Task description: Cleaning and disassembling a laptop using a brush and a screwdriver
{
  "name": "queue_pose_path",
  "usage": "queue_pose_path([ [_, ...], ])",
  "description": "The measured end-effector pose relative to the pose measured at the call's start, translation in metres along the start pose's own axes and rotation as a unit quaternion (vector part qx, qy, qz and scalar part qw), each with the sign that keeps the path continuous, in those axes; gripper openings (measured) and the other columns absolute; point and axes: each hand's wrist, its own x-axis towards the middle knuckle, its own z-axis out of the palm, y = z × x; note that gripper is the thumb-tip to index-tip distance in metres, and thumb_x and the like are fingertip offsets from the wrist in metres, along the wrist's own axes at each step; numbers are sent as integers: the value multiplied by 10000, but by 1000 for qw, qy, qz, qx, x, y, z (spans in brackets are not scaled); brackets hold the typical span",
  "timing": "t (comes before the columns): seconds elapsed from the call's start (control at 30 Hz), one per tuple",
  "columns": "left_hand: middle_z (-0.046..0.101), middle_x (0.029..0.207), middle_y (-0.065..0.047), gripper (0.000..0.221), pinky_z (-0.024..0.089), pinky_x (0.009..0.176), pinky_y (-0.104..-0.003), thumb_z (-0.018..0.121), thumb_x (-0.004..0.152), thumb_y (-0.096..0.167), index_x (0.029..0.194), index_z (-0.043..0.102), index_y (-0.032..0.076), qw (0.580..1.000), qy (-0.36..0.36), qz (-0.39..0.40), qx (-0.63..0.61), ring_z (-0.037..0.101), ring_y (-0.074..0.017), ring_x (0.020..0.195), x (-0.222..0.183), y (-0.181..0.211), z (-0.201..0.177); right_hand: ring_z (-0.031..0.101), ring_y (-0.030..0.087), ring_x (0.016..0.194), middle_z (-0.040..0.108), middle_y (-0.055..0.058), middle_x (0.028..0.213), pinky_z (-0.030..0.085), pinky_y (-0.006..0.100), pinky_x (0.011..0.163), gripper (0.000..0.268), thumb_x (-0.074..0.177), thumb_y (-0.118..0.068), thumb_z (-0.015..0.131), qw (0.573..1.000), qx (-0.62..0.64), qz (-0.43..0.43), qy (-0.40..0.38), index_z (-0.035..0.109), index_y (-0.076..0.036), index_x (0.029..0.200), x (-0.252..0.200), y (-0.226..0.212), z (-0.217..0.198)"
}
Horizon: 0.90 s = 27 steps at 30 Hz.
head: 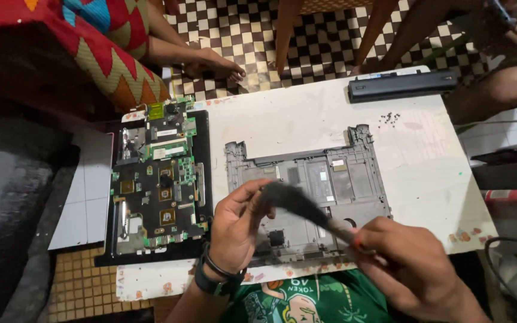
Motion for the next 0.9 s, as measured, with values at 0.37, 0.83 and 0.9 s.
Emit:
queue_pose_path([
  [0.37, 727, 1089, -184, 286, 593, 701, -320, 663, 1001, 141, 1231, 671, -29, 999, -7, 19, -24, 640, -229, 817, 0, 1, -4, 612, 166, 539, 652, 77, 780, 503, 270, 488, 231, 884, -104, 676, 998, -3, -7, -56, 647, -3, 1089, -1, 14, 12],
  [0.83, 702, 1078, -94, 208, 671, 843, -274, 744, 893, 11, 1100, 746, 32, 957, 58, 72, 276, 739, -194, 956, -3, 22, 11, 473, 92, 524, 612, 19, 719, 373, 226, 498, 141, 852, -61, 720, 993, 18, 115, 35, 703, -40, 990, 0, 10, 4],
  [0.9, 696, 1103, -122, 229, 684, 816, -285, 740, 898, 23, 1127, 743, 23, 964, 40, 70, 252, 738, -221, 967, -3, 21, 8, 573, 114, 566, 660, 20, 750, 446, 239, 543, 181, 851, -111, 730, 996, 16, 86, -8, 699, -61, 1022, -4, 15, 3],
])
